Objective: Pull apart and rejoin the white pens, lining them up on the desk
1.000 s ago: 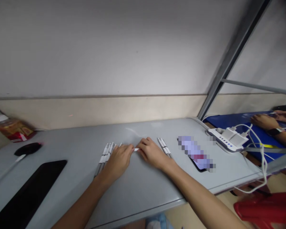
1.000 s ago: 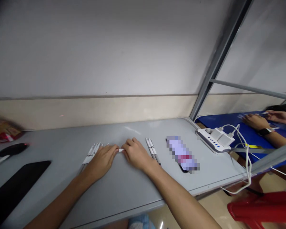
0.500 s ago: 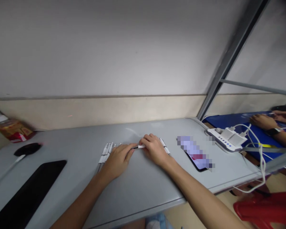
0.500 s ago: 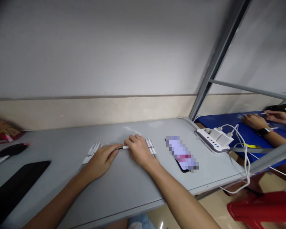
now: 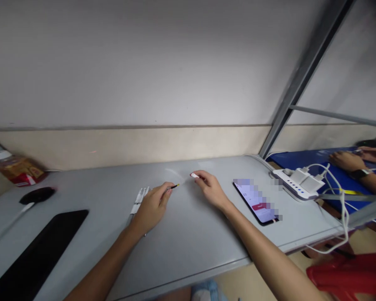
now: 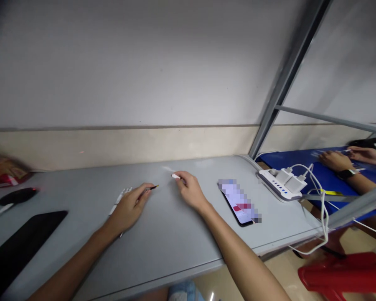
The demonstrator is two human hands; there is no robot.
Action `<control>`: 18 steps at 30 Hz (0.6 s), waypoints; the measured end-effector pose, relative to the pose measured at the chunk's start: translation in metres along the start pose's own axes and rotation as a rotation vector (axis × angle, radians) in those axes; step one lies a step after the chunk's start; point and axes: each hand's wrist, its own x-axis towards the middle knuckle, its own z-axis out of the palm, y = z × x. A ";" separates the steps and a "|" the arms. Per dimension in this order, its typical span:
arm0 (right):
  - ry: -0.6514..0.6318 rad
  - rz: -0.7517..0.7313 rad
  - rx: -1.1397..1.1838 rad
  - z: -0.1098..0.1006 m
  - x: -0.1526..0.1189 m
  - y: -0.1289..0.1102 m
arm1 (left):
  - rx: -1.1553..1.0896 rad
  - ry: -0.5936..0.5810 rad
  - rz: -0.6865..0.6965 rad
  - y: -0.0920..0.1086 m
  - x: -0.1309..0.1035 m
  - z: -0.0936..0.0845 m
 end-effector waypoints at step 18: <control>-0.242 -0.359 -0.571 0.024 -0.014 -0.007 | 0.156 -0.060 0.129 -0.008 -0.008 0.018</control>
